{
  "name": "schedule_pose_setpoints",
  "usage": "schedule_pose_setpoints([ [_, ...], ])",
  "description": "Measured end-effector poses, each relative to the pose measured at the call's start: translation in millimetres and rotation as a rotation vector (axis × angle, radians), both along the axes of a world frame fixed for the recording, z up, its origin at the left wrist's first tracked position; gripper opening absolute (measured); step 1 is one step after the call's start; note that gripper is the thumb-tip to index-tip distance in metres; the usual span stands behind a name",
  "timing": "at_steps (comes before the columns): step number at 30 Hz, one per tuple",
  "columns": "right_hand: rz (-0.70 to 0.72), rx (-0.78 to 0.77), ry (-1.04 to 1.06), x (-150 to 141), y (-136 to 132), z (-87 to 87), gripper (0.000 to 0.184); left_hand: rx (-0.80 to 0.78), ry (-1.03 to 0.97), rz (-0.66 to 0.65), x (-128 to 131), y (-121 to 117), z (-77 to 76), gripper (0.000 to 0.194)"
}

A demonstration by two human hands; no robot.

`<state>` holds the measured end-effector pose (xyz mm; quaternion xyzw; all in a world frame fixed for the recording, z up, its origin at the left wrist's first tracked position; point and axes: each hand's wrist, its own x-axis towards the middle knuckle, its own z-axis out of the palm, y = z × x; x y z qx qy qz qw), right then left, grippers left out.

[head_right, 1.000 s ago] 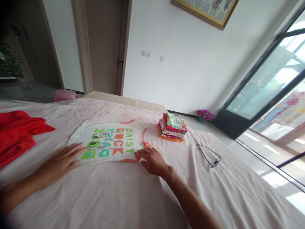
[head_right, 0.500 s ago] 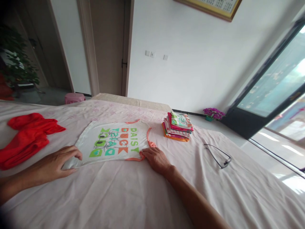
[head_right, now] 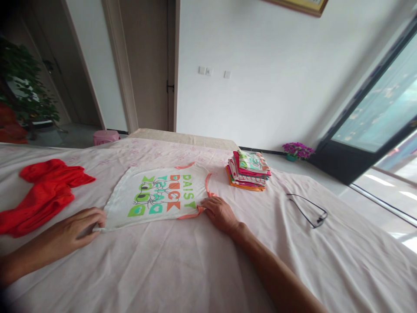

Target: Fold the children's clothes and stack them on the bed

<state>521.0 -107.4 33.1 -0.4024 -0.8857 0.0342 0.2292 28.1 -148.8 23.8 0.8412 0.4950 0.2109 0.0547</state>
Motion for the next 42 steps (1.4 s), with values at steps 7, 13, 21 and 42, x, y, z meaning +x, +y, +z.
schedule_pose_setpoints([
  [7, -0.129, -0.048, 0.068, -7, 13, 6.3, 0.027, -0.278, -0.218, 0.081, -9, 25, -3.0, 0.031],
  [13, -0.255, -0.162, 0.226, -16, 35, 6.5, 0.033, -0.302, -0.401, 0.241, 1, 64, 12.9, 0.040],
  [21, -0.398, -0.138, 0.163, -23, 85, 10.8, 0.034, -0.251, -0.494, 0.540, 31, 123, 3.7, 0.038],
  [42, -0.584, -0.225, -0.123, -36, 123, 15.3, 0.035, -0.208, 0.003, 0.740, 41, 135, 7.6, 0.040],
])
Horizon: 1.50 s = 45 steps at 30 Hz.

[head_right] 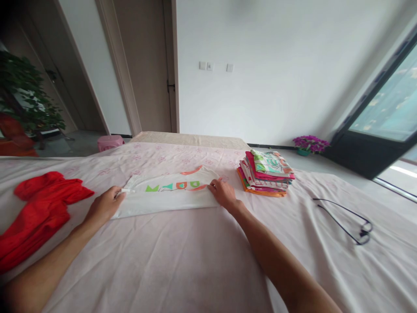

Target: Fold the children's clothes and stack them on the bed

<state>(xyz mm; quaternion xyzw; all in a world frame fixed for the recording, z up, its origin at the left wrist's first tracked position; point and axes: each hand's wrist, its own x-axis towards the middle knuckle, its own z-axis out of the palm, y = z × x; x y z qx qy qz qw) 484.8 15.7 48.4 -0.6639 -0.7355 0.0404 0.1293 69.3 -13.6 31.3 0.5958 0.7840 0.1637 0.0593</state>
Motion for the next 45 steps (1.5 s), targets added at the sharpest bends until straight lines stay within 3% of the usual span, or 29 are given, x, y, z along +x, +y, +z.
schedule_pose_setpoints([
  [7, -0.085, -0.020, -0.083, -6, 5, -4.6, 0.035, -0.077, 0.178, -0.023, 9, -9, 2.0, 0.043],
  [11, -0.084, 0.071, -0.130, -6, -3, 9.1, 0.035, 0.086, 0.367, -0.085, 12, -19, 7.4, 0.041],
  [13, -0.041, 0.180, -0.147, -11, -14, 19.9, 0.038, 0.231, 0.397, -0.189, 19, -23, 11.8, 0.042],
  [16, 0.141, 0.246, -0.110, -31, -36, 27.9, 0.046, 0.316, 0.187, -0.464, 47, -25, 15.6, 0.046],
  [19, 0.361, 0.255, -0.110, -54, -54, 14.5, 0.049, 0.295, 0.004, -0.699, 90, -23, 12.2, 0.045],
  [23, 0.384, 0.289, -0.213, -61, -57, -24.8, 0.057, 0.239, 0.054, -0.881, 136, -20, -0.7, 0.050],
  [26, 0.353, 0.270, -0.275, -49, -48, -45.4, 0.061, 0.158, 0.142, -0.851, 142, -21, -10.0, 0.061],
  [29, 0.338, 0.256, -0.303, -39, -42, -50.5, 0.062, 0.088, 0.213, -0.769, 125, -22, -15.3, 0.064],
  [38, 0.264, 0.187, -0.312, -40, -45, -43.2, 0.063, -0.029, 0.320, -0.338, 34, -22, -22.6, 0.063],
  [42, 0.183, 0.118, -0.291, -36, -47, -37.4, 0.068, -0.024, 0.354, -0.213, 19, -29, -22.0, 0.063],
  [45, 0.117, 0.142, -0.270, -36, -50, -30.6, 0.066, 0.063, 0.413, -0.151, 24, -30, -20.9, 0.061],
])
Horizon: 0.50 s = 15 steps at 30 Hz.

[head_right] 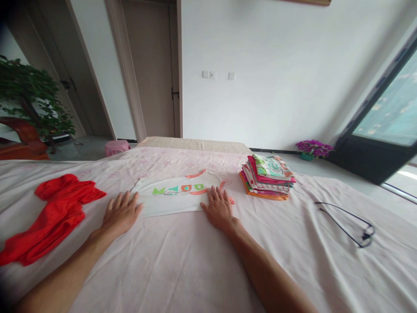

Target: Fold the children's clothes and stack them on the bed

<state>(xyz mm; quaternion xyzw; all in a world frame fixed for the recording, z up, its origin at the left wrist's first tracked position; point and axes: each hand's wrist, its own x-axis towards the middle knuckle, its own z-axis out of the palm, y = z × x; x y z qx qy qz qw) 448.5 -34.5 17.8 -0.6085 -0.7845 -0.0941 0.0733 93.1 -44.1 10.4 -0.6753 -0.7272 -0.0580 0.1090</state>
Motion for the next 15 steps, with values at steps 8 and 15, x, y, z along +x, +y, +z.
schedule_pose_setpoints([
  [8, 0.231, 0.033, 0.049, -29, -6, 8.3, 0.062, -0.039, -0.182, -0.508, 65, 18, 7.4, 0.061],
  [15, 0.172, -0.044, 0.007, -7, 7, -1.5, 0.063, -0.132, -0.140, -0.436, 54, 34, -2.2, 0.062],
])
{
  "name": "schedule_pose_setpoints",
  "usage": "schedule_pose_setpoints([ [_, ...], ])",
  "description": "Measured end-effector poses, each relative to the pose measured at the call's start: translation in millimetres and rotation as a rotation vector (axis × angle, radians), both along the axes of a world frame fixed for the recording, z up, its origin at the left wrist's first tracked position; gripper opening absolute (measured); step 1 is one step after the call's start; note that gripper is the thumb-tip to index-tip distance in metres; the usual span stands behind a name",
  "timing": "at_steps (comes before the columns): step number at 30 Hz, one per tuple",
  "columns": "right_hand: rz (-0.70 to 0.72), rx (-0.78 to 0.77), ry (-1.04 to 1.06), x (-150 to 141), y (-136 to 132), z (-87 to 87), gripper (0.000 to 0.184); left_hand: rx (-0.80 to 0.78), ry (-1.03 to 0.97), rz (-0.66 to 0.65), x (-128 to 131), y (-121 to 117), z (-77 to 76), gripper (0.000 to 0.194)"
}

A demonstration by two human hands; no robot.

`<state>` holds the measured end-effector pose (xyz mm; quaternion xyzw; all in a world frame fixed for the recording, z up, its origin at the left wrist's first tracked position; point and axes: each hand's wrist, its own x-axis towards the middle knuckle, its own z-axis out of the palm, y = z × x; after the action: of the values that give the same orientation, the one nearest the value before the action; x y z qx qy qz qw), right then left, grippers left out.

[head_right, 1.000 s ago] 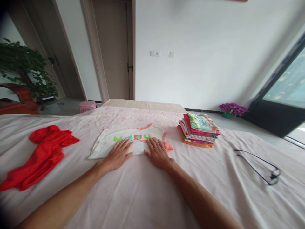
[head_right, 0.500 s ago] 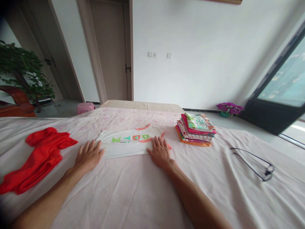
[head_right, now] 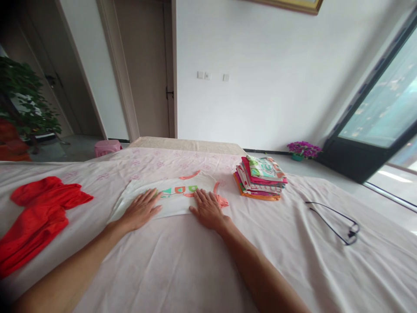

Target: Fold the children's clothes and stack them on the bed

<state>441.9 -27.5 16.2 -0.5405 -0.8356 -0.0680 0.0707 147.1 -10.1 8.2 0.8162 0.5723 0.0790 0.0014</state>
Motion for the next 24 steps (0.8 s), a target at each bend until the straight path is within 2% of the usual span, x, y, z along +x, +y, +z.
schedule_pose_setpoints([
  [7, -0.007, 0.008, -0.040, 26, 1, 0.7, 0.062, 0.032, 0.064, 0.226, -45, 4, -7.7, 0.067],
  [12, 0.012, -0.117, -0.020, 42, 11, 26.1, 0.054, 0.050, 0.082, 0.305, -57, -3, -13.0, 0.068],
  [15, -0.100, -0.174, 0.076, 55, 34, 48.2, 0.043, 0.093, 0.089, 0.282, -62, 3, -12.8, 0.066],
  [18, -0.260, -0.164, 0.185, 62, 69, 62.0, 0.039, 0.137, 0.068, 0.250, -71, 23, -3.1, 0.056],
  [21, -0.315, -0.133, 0.246, 59, 107, 61.7, 0.035, 0.150, -0.009, 0.262, -85, 54, 10.6, 0.048],
  [24, -0.344, -0.127, 0.245, 50, 139, 52.2, 0.037, 0.130, -0.107, 0.302, -95, 82, 17.5, 0.047],
])
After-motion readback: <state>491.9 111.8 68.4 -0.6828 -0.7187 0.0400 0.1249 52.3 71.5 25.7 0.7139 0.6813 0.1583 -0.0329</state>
